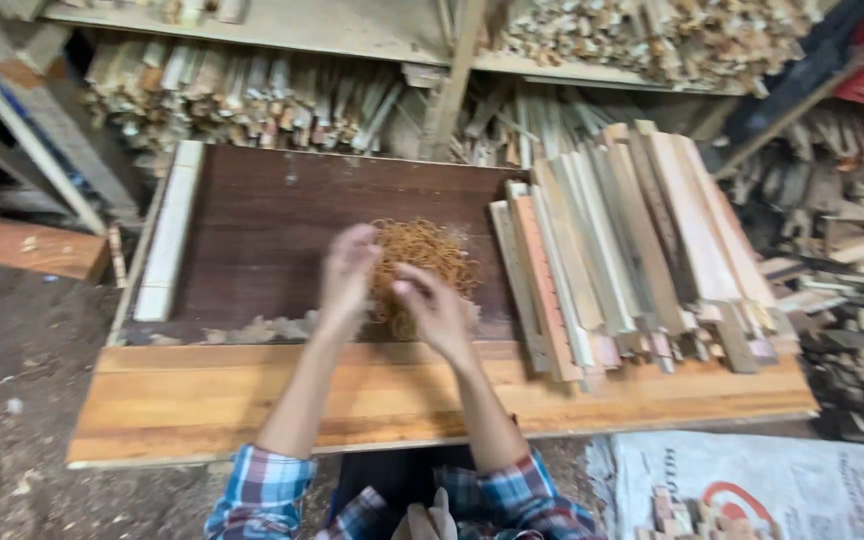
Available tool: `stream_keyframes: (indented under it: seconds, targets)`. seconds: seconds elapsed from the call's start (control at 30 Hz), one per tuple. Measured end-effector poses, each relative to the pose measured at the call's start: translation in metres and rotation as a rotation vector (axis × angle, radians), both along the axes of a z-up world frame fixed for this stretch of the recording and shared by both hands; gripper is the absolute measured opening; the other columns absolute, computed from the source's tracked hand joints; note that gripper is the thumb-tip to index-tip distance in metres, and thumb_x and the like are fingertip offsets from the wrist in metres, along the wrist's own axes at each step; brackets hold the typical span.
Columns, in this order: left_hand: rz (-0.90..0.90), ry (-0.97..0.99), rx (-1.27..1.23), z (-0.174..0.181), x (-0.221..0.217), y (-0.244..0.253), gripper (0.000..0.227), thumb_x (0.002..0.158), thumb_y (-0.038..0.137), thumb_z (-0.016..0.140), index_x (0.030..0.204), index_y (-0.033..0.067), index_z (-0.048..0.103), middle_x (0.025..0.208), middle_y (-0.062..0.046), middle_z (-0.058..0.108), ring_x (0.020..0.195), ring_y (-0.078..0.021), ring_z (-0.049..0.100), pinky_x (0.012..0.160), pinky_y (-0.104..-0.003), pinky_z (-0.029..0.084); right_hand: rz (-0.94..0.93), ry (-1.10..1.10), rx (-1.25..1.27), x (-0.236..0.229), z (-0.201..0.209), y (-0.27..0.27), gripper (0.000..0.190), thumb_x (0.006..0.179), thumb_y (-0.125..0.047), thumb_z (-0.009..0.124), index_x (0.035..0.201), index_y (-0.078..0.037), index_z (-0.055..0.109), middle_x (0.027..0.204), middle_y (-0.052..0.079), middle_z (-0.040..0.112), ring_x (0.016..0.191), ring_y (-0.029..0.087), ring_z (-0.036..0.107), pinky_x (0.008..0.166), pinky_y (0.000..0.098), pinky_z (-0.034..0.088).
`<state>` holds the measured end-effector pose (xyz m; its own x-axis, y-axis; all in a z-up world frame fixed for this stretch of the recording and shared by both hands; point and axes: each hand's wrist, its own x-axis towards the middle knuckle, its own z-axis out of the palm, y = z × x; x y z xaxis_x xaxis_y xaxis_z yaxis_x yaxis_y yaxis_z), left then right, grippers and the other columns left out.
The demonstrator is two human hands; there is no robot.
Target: Wrapping rubber bands around wooden slats to prepare or bundle them
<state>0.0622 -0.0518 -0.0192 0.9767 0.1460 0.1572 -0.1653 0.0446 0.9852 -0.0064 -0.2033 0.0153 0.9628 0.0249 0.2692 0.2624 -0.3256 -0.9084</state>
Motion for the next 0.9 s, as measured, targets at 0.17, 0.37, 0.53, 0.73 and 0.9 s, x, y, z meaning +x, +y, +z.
stream_keyframes:
  seconds: [0.17, 0.37, 0.53, 0.73, 0.9]
  targets:
    - [-0.439, 0.44, -0.41, -0.031, -0.033, -0.173, 0.048, 0.092, 0.022, 0.073, 0.139, 0.0143, 0.062, 0.137, -0.009, 0.063, 0.127, -0.0252, 0.059, 0.107, -0.045, 0.043, -0.407, -0.155, -0.487, -0.046, 0.007, -0.135, 0.028, 0.093, -0.023, 0.069, 0.116, -0.008, 0.074, 0.108, 0.017, 0.072, 0.106, 0.038, 0.066, 0.094, 0.0444, 0.052]
    - [-0.356, 0.532, -0.216, -0.115, -0.028, -0.289, 0.058, 0.086, 0.024, 0.075, 0.14, 0.0146, 0.06, 0.134, -0.007, 0.065, 0.124, -0.0244, 0.062, 0.102, -0.044, 0.045, -0.654, -0.145, -0.766, -0.076, 0.007, -0.19, 0.025, 0.084, -0.009, 0.071, 0.108, -0.009, 0.077, 0.109, 0.009, 0.071, 0.106, 0.03, 0.065, 0.094, 0.0381, 0.053]
    - [-0.191, 0.548, 0.2, -0.098, -0.035, -0.298, 0.072, 0.068, 0.037, 0.082, 0.136, 0.0371, 0.06, 0.126, 0.016, 0.066, 0.105, -0.0049, 0.069, 0.085, -0.028, 0.047, -0.643, -0.13, -0.926, -0.075, -0.003, -0.203, 0.028, 0.079, -0.017, 0.077, 0.107, -0.017, 0.077, 0.104, 0.001, 0.072, 0.101, 0.024, 0.064, 0.09, 0.0346, 0.053]
    - [-0.143, 0.411, 0.255, -0.052, -0.054, -0.284, 0.066, 0.073, 0.021, 0.087, 0.136, 0.0204, 0.065, 0.122, 0.0, 0.065, 0.098, -0.0165, 0.072, 0.088, -0.033, 0.053, -0.727, -0.087, -1.018, -0.071, -0.016, -0.207, 0.031, 0.077, -0.023, 0.079, 0.108, -0.026, 0.076, 0.098, -0.003, 0.073, 0.102, 0.02, 0.065, 0.085, 0.0293, 0.053]
    - [-0.152, 0.52, 0.08, -0.082, -0.038, -0.282, 0.068, 0.064, 0.022, 0.091, 0.129, 0.0212, 0.07, 0.12, 0.001, 0.075, 0.108, -0.02, 0.072, 0.088, -0.031, 0.056, -0.734, -0.098, -0.909, -0.075, -0.006, -0.201, 0.033, 0.075, -0.017, 0.072, 0.108, -0.021, 0.074, 0.089, 0.002, 0.072, 0.089, 0.024, 0.068, 0.078, 0.0356, 0.056]
